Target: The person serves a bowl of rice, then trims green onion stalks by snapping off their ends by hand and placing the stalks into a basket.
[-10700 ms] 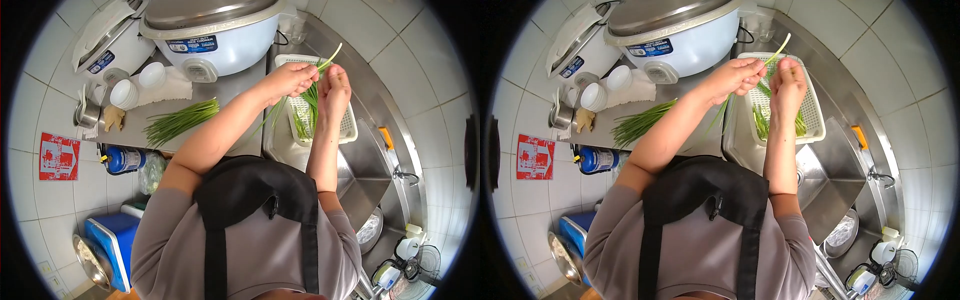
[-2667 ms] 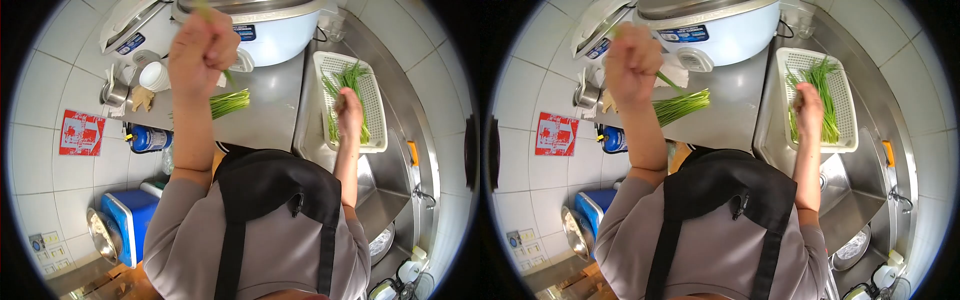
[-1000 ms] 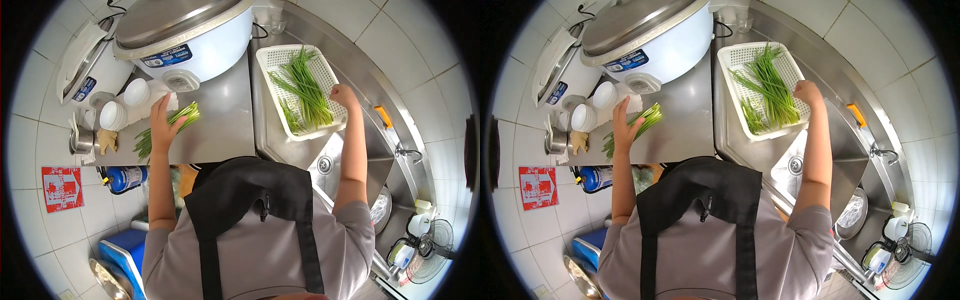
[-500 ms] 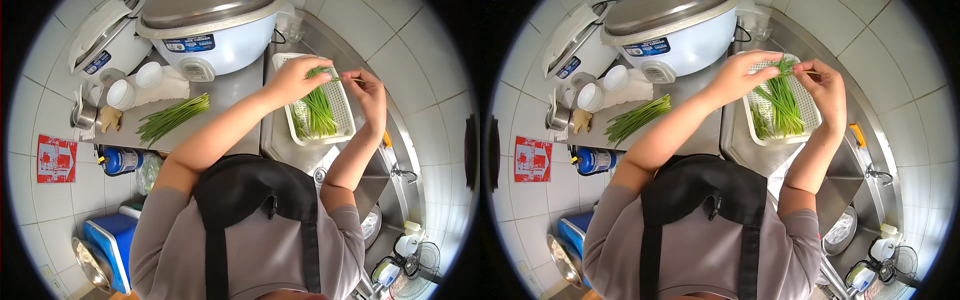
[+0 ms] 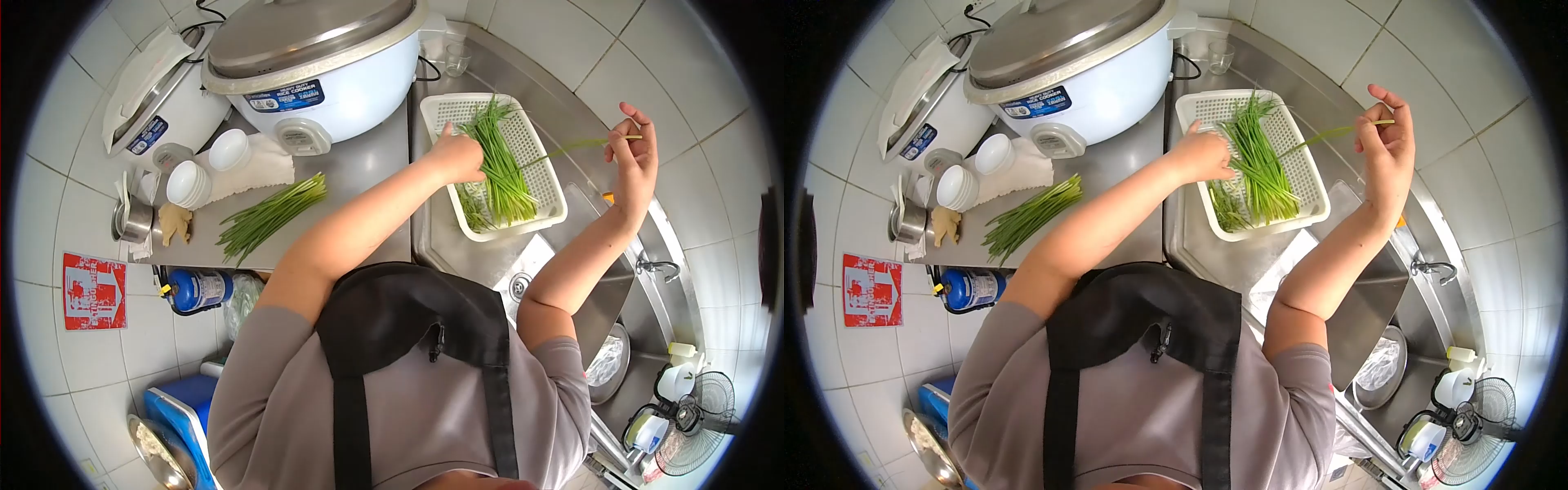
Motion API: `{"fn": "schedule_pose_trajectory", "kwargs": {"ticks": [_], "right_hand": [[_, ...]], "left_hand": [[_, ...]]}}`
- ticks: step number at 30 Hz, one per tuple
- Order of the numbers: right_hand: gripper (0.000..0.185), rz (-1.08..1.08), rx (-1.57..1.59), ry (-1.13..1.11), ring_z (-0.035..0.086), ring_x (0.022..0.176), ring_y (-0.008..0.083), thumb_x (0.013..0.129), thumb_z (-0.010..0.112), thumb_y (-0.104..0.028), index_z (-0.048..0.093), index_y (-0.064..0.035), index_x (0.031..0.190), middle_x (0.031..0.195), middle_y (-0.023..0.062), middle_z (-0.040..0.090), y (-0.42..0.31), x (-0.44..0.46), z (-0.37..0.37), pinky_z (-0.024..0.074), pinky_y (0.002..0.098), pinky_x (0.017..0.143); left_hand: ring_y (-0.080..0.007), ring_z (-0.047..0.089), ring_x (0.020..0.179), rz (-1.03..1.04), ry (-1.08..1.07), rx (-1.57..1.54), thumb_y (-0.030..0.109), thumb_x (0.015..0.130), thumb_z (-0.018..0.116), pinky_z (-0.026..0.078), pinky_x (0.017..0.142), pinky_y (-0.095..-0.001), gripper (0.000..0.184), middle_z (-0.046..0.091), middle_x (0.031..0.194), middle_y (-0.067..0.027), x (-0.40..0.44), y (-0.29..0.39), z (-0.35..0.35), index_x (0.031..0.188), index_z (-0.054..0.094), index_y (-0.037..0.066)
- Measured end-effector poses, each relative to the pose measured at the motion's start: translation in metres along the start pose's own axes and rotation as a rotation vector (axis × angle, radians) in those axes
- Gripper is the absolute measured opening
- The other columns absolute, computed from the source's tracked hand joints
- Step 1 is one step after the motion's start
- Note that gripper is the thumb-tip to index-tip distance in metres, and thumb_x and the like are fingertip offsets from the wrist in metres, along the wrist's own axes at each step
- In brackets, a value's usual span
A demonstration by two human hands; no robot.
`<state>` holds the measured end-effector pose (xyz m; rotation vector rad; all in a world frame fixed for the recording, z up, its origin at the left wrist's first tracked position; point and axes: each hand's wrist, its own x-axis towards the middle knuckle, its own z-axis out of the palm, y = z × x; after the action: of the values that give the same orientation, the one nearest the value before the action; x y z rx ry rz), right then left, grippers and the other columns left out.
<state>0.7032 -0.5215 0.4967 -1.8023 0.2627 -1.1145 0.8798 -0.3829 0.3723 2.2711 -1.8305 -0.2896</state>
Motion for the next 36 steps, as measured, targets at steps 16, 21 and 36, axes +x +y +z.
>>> {"fn": "schedule_pose_trajectory", "kwargs": {"ticks": [16, 21, 36], "right_hand": [[0.036, 0.298, 0.526, -0.215, 0.050, 0.069, 0.0140, 0.096, 0.035, -0.029, 0.054, 0.0016, 0.098, 0.073, 0.0045, 0.053, 0.066, -0.040, 0.105, 0.0425, 0.0276, 0.068], [0.029, 0.343, 0.554, -0.433, 0.045, 0.061, 0.0133, 0.096, 0.037, -0.027, 0.049, -0.0022, 0.088, 0.062, 0.0017, 0.043, 0.076, -0.063, 0.109, 0.0407, 0.0276, 0.063], [0.018, 0.720, 1.404, -0.296, 0.031, 0.055, 0.0117, 0.093, 0.041, -0.018, 0.049, -0.0040, 0.084, 0.061, -0.0010, 0.032, 0.099, -0.088, 0.123, 0.0277, 0.0236, 0.048]], "left_hand": [[-0.0097, 0.059, 0.073, 0.160, 0.536, -1.375, 0.026, 0.092, 0.049, 0.049, 0.066, -0.0207, 0.028, 0.063, 0.091, -0.0053, 0.007, 0.036, -0.076, 0.101, 0.062, 0.003], [-0.0188, 0.059, 0.084, 0.219, 0.818, -1.607, 0.023, 0.093, 0.045, 0.045, 0.079, -0.0311, 0.026, 0.061, 0.085, -0.0078, -0.004, 0.008, -0.090, 0.104, 0.057, 0.003], [-0.0049, 0.030, 0.049, 0.977, 0.877, -1.635, 0.026, 0.096, 0.039, 0.023, 0.041, -0.0166, 0.018, 0.038, 0.064, 0.0032, -0.113, 0.021, -0.140, 0.094, 0.047, 0.011]]}}
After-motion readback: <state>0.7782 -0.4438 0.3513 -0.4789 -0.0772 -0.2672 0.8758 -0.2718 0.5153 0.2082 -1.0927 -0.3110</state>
